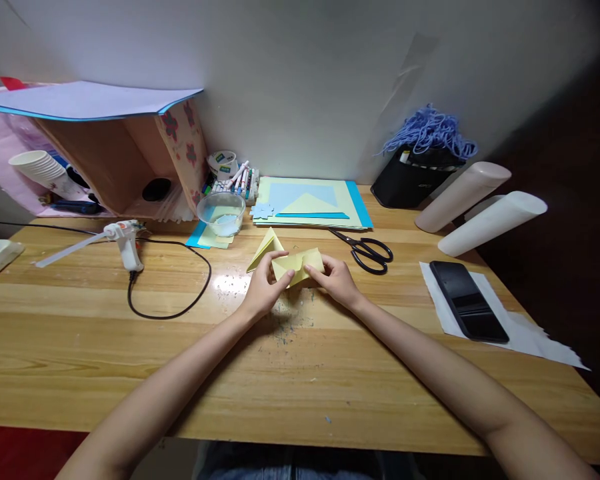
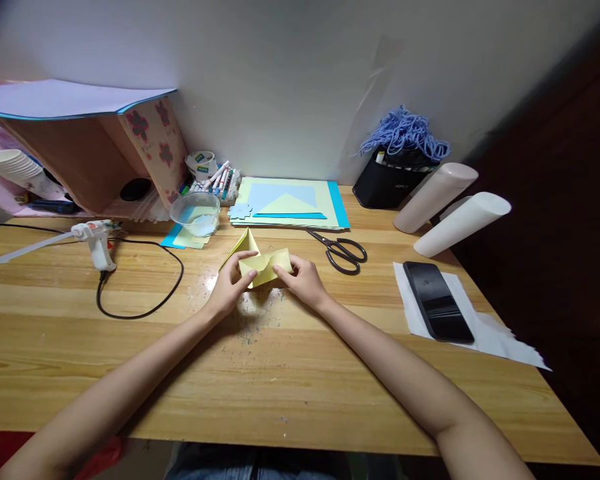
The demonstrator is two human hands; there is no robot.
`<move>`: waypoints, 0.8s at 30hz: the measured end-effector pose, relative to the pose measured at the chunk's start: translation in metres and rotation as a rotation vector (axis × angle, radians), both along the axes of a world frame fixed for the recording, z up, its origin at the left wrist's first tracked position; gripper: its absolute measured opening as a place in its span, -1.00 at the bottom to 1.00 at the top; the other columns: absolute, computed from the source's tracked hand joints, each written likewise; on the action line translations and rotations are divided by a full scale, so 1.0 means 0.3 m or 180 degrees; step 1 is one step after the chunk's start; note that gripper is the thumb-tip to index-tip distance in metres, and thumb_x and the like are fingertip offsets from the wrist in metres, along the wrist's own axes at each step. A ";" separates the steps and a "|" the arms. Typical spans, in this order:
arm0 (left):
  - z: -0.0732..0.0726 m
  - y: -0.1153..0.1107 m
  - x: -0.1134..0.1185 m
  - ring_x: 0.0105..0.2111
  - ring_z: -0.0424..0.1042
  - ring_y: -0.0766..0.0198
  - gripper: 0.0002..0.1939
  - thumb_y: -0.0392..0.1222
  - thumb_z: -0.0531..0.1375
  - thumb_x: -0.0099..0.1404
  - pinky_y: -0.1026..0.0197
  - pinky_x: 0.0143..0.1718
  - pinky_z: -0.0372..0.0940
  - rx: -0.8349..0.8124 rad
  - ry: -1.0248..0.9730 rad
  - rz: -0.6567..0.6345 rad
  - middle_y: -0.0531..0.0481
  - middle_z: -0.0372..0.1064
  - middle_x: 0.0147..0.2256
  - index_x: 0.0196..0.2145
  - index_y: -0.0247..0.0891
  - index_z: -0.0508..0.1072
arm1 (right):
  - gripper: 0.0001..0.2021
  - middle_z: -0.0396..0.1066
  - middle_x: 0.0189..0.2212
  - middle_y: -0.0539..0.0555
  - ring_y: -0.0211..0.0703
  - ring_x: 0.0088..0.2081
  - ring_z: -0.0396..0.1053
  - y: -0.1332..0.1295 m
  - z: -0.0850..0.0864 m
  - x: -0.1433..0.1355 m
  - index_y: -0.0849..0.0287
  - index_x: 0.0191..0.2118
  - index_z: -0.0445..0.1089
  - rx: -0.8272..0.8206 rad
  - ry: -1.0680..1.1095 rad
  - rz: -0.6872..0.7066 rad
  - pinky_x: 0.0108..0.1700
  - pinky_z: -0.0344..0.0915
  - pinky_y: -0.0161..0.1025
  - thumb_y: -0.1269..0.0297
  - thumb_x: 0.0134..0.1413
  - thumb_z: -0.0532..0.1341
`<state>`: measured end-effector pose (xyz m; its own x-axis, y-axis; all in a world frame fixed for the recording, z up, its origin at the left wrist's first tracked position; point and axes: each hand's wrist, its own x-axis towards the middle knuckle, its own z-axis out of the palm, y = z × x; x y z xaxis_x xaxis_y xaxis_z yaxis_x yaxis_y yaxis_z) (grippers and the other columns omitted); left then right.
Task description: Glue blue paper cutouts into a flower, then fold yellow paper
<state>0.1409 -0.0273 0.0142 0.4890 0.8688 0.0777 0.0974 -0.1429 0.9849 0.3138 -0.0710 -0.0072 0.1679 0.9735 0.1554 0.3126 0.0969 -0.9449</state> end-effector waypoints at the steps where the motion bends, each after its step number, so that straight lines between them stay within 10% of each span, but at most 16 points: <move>1: 0.000 -0.003 0.002 -0.24 0.36 0.19 -0.47 -0.01 0.22 0.08 0.22 -0.26 0.28 -0.0052 -0.0028 0.0004 -0.09 0.34 -0.20 -0.02 -0.26 0.24 | -0.77 0.35 -0.47 0.03 -0.22 -0.45 0.27 0.000 0.001 0.000 0.25 -0.37 0.37 0.0001 0.0005 -0.0028 -0.44 0.19 -0.34 0.15 -0.02 0.19; 10: -0.048 0.017 0.018 -0.25 0.38 0.22 -0.42 -0.13 0.28 0.01 0.22 -0.25 0.30 -0.0367 -0.0313 0.0246 -0.09 0.35 -0.21 -0.02 -0.26 0.20 | -0.75 0.31 -0.51 0.02 -0.23 -0.48 0.26 -0.006 -0.007 -0.001 0.21 -0.42 0.33 0.0020 -0.0120 0.0045 -0.48 0.18 -0.33 0.09 -0.01 0.17; 17: -0.053 0.043 0.007 -0.32 0.40 0.24 -0.55 -0.14 0.28 -0.01 0.25 -0.35 0.31 -0.0542 -0.0295 0.0231 -0.06 0.39 -0.30 -0.16 -0.31 0.30 | -0.48 0.38 -0.41 -0.01 -0.22 -0.39 0.35 0.021 -0.008 0.008 0.12 -0.03 0.14 0.0035 0.1038 0.0036 -0.35 0.29 -0.29 0.16 -0.14 0.29; 24: -0.056 0.045 0.003 -0.32 0.39 0.24 -0.66 -0.12 0.26 0.01 0.26 -0.35 0.29 -0.0373 -0.0052 0.0205 -0.06 0.39 -0.31 -0.26 -0.32 0.36 | -0.75 0.35 -0.51 0.01 -0.25 -0.45 0.30 0.028 -0.016 0.017 0.21 -0.45 0.35 -0.0029 0.0642 -0.0125 -0.40 0.24 -0.30 0.12 -0.16 0.29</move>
